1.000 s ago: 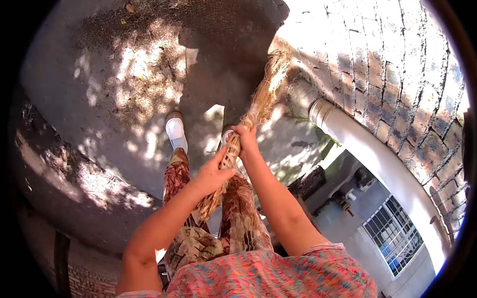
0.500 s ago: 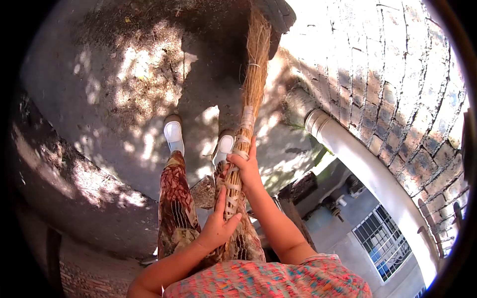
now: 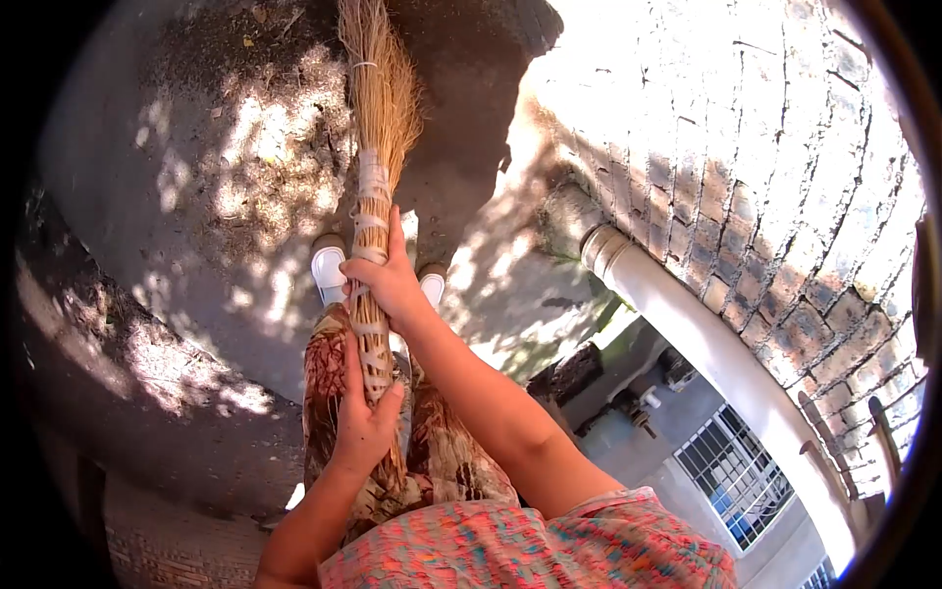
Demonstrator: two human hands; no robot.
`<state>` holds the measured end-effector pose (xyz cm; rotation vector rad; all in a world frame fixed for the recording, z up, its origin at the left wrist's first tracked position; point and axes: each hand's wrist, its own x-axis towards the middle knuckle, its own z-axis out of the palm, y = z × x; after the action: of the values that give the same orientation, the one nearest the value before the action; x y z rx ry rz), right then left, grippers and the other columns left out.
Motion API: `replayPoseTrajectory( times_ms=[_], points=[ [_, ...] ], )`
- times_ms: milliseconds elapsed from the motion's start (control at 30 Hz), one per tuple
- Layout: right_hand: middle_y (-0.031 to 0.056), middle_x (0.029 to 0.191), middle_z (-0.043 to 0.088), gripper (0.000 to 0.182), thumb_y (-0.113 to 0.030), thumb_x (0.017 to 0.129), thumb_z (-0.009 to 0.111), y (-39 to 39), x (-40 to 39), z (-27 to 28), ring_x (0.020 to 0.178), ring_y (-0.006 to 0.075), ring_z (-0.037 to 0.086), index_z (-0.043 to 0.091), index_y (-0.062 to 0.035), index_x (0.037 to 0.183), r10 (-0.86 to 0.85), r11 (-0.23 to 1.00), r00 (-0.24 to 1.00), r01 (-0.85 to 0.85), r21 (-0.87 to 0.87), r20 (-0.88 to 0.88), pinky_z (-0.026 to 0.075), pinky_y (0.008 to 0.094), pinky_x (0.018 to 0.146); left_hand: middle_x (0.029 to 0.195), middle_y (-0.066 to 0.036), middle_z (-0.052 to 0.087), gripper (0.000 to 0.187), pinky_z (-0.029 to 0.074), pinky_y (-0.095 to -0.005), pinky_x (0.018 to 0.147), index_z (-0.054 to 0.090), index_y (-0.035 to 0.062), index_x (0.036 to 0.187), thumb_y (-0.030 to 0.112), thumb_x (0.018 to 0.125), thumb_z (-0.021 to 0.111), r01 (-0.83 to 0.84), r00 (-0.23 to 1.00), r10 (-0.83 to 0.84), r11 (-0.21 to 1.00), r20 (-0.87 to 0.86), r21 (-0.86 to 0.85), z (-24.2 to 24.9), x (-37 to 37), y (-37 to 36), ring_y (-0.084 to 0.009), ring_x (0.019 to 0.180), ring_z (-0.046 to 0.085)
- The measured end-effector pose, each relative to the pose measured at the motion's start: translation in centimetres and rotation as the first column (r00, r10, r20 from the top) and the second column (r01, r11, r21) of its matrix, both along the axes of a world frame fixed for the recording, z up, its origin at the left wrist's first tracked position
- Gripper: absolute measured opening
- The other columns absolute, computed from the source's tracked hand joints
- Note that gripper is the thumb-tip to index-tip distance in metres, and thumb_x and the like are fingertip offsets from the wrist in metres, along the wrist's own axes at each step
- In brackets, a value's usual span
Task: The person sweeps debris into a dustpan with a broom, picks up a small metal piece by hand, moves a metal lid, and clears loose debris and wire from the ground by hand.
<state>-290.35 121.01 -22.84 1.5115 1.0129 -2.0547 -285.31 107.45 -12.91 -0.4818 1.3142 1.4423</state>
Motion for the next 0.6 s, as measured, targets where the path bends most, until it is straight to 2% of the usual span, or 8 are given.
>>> replayPoseTrajectory(
  times_ms=[67,167,300,367,467,500,533,600],
  points=[
    [0.0138,0.087,0.054,0.104,0.005,0.075,0.059,1.5,3.4,3.3,0.058,0.0211,0.057,-0.012,-0.022,0.145,0.006,0.996,0.998,-0.011,0.086,0.059,0.051,0.0362,0.048,0.134,-0.018,0.037,0.075,0.042,-0.0298,0.084,-0.001,0.0035,0.146,0.015,0.091,0.049,0.074,0.997,-0.075,0.993,0.0,0.092,2.7,2.2,0.8,-0.0214,0.108,0.048],
    [0.0135,0.082,0.054,0.099,0.001,0.077,0.06,3.7,7.7,8.4,0.059,0.0217,0.057,-0.01,-0.023,0.144,-0.231,0.958,0.963,0.2,0.206,0.138,0.052,0.0363,0.049,0.146,-0.022,0.019,0.076,0.036,-0.033,0.097,-0.003,0.0014,0.146,0.016,0.092,0.049,0.122,0.974,-0.167,0.958,0.156,0.261,5.8,0.9,1.5,-0.0266,0.128,0.034],
    [0.0132,0.083,0.053,0.094,-0.003,0.079,0.06,7.1,11.7,7.1,0.062,0.0219,0.057,-0.007,-0.021,0.142,-0.535,0.814,0.828,0.452,0.366,0.169,0.052,0.0374,0.051,0.128,-0.024,0.048,0.084,0.039,-0.0322,0.094,0.001,0.0008,0.146,0.024,0.088,0.057,0.637,0.72,-0.694,0.66,-0.001,0.399,1.4,-3.3,4.9,-0.027,0.115,0.051],
    [0.0134,0.08,0.052,0.066,-0.003,0.079,0.059,9.8,12.1,2.1,0.064,0.0243,0.058,0.016,-0.0167,0.128,-0.629,0.759,0.751,0.539,0.366,0.2,0.052,0.0392,0.051,0.115,-0.019,0.057,0.083,0.045,-0.0321,0.084,0.005,0.0068,0.147,0.026,0.086,0.058,0.753,0.578,-0.816,0.522,-0.022,0.4,-2.2,-8.6,9.4,-0.0224,0.099,0.058],
    [0.0131,0.081,0.054,0.046,-0.002,0.08,0.058,15.7,7.1,-8.4,0.065,0.0249,0.058,0.027,-0.0115,0.113,-0.566,0.821,0.79,0.567,0.07,0.235,0.053,0.0385,0.05,0.089,-0.012,0.061,0.077,0.048,-0.0293,0.06,0.014,0.007,0.146,0.022,0.085,0.058,0.673,0.74,-0.641,0.698,-0.204,0.246,-10.2,-10.4,13.1,-0.0141,0.062,0.057],
    [0.0135,0.083,0.055,0.047,-0.001,0.079,0.058,16.7,2.3,-10.7,0.066,0.0246,0.059,0.027,-0.0108,0.113,-0.522,0.847,0.837,0.531,-0.014,0.164,0.053,0.0396,0.052,0.086,-0.011,0.06,0.074,0.048,-0.0294,0.054,0.015,0.0057,0.146,0.02,0.085,0.056,0.577,0.816,-0.564,0.783,-0.127,0.231,-9.0,-14.1,13.2,-0.0126,0.06,0.056],
    [0.0105,0.071,0.055,0.026,-0.006,0.079,0.06,15.6,-4.3,-11.2,0.06,0.0242,0.058,0.04,-0.009,0.095,-0.471,0.882,0.856,0.459,0.105,0.213,0.053,0.0384,0.053,0.082,-0.009,0.058,0.071,0.047,-0.0276,0.048,0.017,0.0049,0.145,0.018,0.087,0.054,0.436,0.893,-0.449,0.877,0.024,0.203,-6.6,-18.4,12.5,-0.0118,0.058,0.054],
    [0.0138,0.08,0.054,0.077,0.002,0.075,0.059,12.6,-14.2,-7.8,0.062,0.0248,0.058,0.015,-0.0174,0.135,-0.295,0.947,0.953,0.284,0.15,0.062,0.052,0.0412,0.051,0.094,-0.01,0.059,0.069,0.048,-0.0254,0.049,0.019,0.0043,0.145,0.018,0.087,0.054,0.139,0.99,-0.14,0.99,0.029,0.023,-5.7,-20.3,11.1,-0.0102,0.062,0.055]
  ],
)
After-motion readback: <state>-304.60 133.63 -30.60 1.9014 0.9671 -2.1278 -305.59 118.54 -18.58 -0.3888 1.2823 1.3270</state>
